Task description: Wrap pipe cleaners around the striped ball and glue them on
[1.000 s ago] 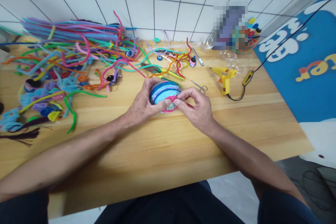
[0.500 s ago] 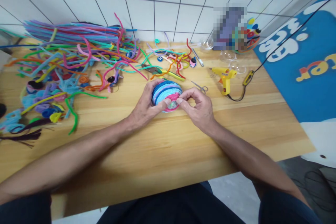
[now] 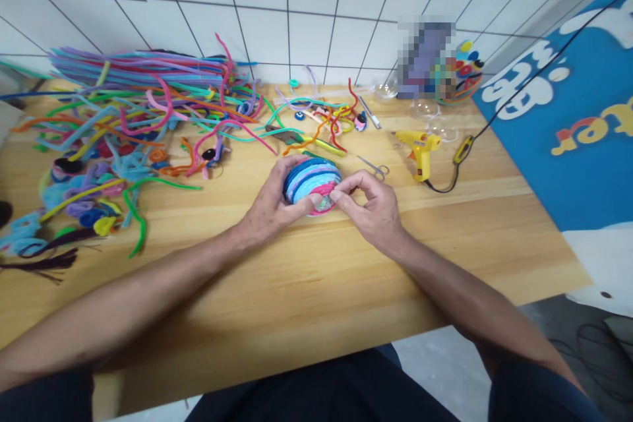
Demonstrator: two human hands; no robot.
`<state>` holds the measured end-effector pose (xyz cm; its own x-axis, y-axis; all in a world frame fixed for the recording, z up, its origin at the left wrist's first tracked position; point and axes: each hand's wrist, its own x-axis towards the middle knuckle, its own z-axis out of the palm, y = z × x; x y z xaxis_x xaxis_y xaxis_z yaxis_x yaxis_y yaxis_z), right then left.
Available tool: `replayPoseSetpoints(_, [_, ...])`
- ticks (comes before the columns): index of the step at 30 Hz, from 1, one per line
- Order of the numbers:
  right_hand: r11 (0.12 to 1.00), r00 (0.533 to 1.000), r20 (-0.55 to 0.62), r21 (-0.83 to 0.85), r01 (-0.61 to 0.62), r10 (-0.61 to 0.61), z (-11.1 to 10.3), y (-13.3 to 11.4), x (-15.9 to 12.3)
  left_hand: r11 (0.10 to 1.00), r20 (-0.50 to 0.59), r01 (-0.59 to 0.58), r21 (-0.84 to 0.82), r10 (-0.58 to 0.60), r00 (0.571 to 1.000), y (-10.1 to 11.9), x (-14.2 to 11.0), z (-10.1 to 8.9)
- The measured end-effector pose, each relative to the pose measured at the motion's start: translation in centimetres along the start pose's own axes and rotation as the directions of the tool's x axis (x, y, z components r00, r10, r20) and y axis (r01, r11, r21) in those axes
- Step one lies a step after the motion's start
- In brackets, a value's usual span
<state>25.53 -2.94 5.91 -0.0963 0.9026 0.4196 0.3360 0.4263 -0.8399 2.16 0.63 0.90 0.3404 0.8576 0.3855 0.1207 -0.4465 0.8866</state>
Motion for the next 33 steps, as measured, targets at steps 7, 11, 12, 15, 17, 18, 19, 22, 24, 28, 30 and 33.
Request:
replayPoseSetpoints(7, [1.0, 1.0, 0.005, -0.017, -0.01, 0.01, 0.2, -0.1, 0.0, 0.999, -0.011, 0.044, -0.03, -0.044, 0.999, 0.2, -0.3, 0.2])
replayPoseSetpoints(11, [1.0, 0.999, 0.014, -0.001, -0.03, 0.03, 0.2, -0.2, 0.0, 0.998, -0.013, 0.051, -0.022, -0.052, 0.999, 0.2, -0.2, 0.2])
replayPoseSetpoints(12, [0.999, 0.999, 0.017, 0.001, -0.034, 0.034, 0.2, -0.2, 0.0, 0.998, -0.006, 0.053, -0.021, -0.054, 0.999, 0.2, -0.2, 0.1])
replayPoseSetpoints(15, [0.999, 0.999, 0.012, 0.002, -0.036, 0.036, 0.2, -0.2, 0.1, 0.997, 0.041, 0.061, -0.036, -0.06, 0.997, 0.4, -0.2, -0.3])
replayPoseSetpoints(17, [0.999, 0.999, 0.009, 0.0, -0.041, 0.041, 0.2, -0.1, 0.1, 0.996, 0.079, 0.074, -0.059, -0.069, 0.994, 0.5, -0.1, -0.6])
replayPoseSetpoints(18, [0.999, 0.999, 0.009, 0.0, -0.047, 0.047, 0.1, 0.0, 0.1, 0.995, 0.094, 0.081, -0.066, -0.074, 0.993, 0.5, -0.1, -0.7])
replayPoseSetpoints(19, [0.999, 0.998, 0.009, 0.001, -0.054, 0.054, 0.1, 0.0, 0.2, 0.994, 0.106, 0.086, -0.068, -0.079, 0.991, 0.5, -0.1, -0.8])
replayPoseSetpoints(22, [0.997, 0.997, -0.001, 0.002, -0.075, 0.075, 0.2, 0.3, 0.1, 0.993, 0.114, 0.096, -0.062, -0.089, 0.989, 0.5, -0.1, -0.8])
replayPoseSetpoints(24, [0.996, 0.996, -0.001, 0.003, -0.088, 0.088, 0.2, 0.3, 0.0, 0.994, 0.102, 0.095, -0.061, -0.088, 0.991, 0.4, -0.2, -0.7])
replayPoseSetpoints(28, [0.994, 0.994, 0.035, -0.009, -0.106, 0.107, -0.3, -0.2, 0.4, 0.996, 0.056, 0.071, -0.059, -0.067, 0.996, 0.3, -0.4, -0.4])
replayPoseSetpoints(30, [0.993, 0.994, 0.019, -0.064, -0.103, 0.105, -1.4, -0.6, 1.1, 0.996, 0.06, 0.078, -0.048, -0.075, 0.995, 0.2, -0.5, -0.4])
replayPoseSetpoints(33, [0.966, 0.99, -0.038, -0.216, -0.143, 0.138, -4.6, -0.8, 2.2, 0.995, 0.049, 0.088, -0.052, -0.086, 0.995, 0.1, -0.6, -0.4])
